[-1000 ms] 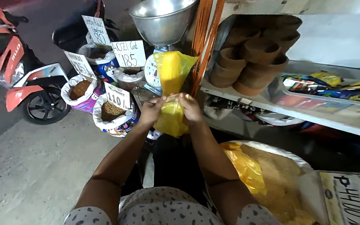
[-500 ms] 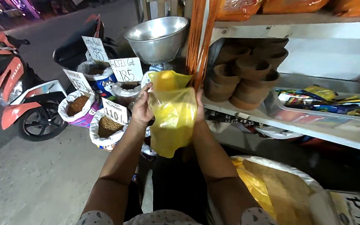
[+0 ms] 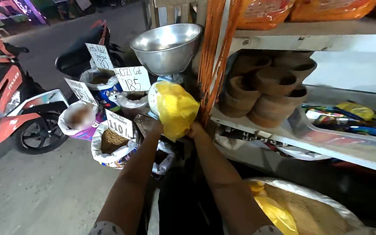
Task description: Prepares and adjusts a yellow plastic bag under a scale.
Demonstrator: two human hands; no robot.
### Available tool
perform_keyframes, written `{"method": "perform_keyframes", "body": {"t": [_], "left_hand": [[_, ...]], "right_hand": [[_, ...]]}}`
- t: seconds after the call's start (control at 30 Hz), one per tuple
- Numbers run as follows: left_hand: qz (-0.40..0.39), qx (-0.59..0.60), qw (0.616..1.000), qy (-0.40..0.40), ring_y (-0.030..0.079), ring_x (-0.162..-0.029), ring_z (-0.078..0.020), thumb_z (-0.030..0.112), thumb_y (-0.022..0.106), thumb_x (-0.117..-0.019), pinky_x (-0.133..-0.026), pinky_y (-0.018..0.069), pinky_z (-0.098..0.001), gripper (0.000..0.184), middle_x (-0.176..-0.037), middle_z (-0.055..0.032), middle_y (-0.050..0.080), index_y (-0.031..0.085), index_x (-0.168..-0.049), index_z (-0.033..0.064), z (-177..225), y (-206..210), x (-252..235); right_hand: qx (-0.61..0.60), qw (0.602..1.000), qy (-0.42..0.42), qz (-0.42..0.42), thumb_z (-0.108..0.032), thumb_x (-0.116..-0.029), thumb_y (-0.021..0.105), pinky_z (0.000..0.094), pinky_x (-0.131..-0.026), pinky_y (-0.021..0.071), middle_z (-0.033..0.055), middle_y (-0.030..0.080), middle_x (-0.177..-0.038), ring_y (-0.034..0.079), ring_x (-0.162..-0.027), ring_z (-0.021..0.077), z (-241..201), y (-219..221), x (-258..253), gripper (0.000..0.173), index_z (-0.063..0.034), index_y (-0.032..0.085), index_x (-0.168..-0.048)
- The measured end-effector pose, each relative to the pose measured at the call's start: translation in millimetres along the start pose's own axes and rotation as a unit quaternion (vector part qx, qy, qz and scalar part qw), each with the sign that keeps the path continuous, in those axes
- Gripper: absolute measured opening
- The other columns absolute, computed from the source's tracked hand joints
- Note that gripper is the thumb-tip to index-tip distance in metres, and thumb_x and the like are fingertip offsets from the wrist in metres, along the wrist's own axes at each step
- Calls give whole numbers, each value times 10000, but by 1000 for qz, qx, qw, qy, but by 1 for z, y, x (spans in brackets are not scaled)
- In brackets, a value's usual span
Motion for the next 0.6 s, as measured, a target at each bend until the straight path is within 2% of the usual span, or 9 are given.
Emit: {"method": "perform_keyframes", "body": {"t": [0.1, 0.17, 0.27, 0.33, 0.4, 0.47, 0.53, 0.57, 0.6], "left_hand": [[-28, -81, 996, -14, 492, -1366, -404, 4, 603, -986, -1142, 403, -506, 501, -1440, -325, 506, 439, -1444, -114, -17, 18, 4], [-28, -85, 996, 15, 489, -1382, -372, 19, 624, -982, -1163, 397, -462, 529, -1453, -312, 501, 421, -1451, -118, -24, 23, -4], [-59, -90, 994, 23, 517, -1361, -339, 66, 647, -987, -1150, 409, -444, 536, -1441, -289, 525, 434, -1447, -107, -21, 23, 1], [-90, -7, 996, -20, 519, -1342, -315, 28, 560, -1028, -1125, 429, -430, 480, -1457, -268, 506, 411, -1472, -80, -13, 17, 17], [-100, 148, 983, -34, 529, -1287, -331, 109, 347, -1124, -1079, 449, -444, 397, -1436, -292, 498, 411, -1460, -92, -11, 12, 22], [-52, 254, 964, -51, 526, -1272, -336, 184, 256, -1147, -1073, 438, -452, 442, -1432, -295, 498, 423, -1454, -87, -7, 8, 25], [20, 312, 949, -33, 561, -1218, -327, 215, 247, -1148, -1026, 474, -454, 460, -1385, -287, 541, 455, -1438, -75, -5, 8, 28], [20, 315, 949, 0, 585, -1133, -287, 213, 252, -1145, -959, 506, -425, 445, -1314, -264, 573, 463, -1419, -66, -5, 11, 33], [-23, 277, 960, 36, 584, -1112, -237, 160, 265, -1136, -951, 505, -377, 406, -1292, -239, 571, 432, -1428, -68, 1, 14, 50]], "right_hand": [[138, 988, -53, 54, -198, -1098, 477, 482, -944, 518, 255, 579, -1323, 598, -1141, 330, 18, -13, -12, 373, 26, 522, -1392], [279, 951, -93, 94, -165, -1072, 521, 527, -1045, 476, 286, 606, -1322, 589, -1236, 377, 6, -10, -4, 334, 52, 611, -1309], [411, 898, -93, 126, -181, -1051, 559, 530, -1081, 458, 273, 628, -1319, 589, -1271, 386, -1, -5, 8, 324, 40, 647, -1270], [478, 865, -90, 125, -160, -1027, 586, 520, -1100, 453, 266, 607, -1365, 577, -1302, 378, -2, 0, 13, 347, 36, 629, -1310], [518, 843, -89, 116, -146, -998, 623, 524, -1108, 450, 265, 592, -1389, 568, -1317, 380, -3, 3, 17, 384, 31, 611, -1339], [546, 826, -86, 108, -164, -998, 622, 525, -1109, 451, 251, 597, -1393, 568, -1319, 379, -4, 4, 17, 406, 21, 602, -1359], [535, 833, -92, 108, -189, -1036, 570, 527, -1112, 446, 253, 591, -1401, 563, -1325, 386, -2, 1, 14, 420, 13, 567, -1403], [518, 842, -102, 113, -203, -1048, 554, 535, -1112, 445, 253, 592, -1402, 565, -1322, 393, -2, -1, 13, 429, -3, 554, -1428], [497, 852, -115, 119, -217, -1051, 555, 547, -1105, 447, 253, 602, -1390, 574, -1310, 400, -1, -3, 14, 426, -17, 564, -1426]]}}
Point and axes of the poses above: each hand's wrist, its own x-axis away from the middle knuckle, its own y-axis out of the palm, z = x × y, the point moved 6 cm from there along -x, towards the middle knuckle
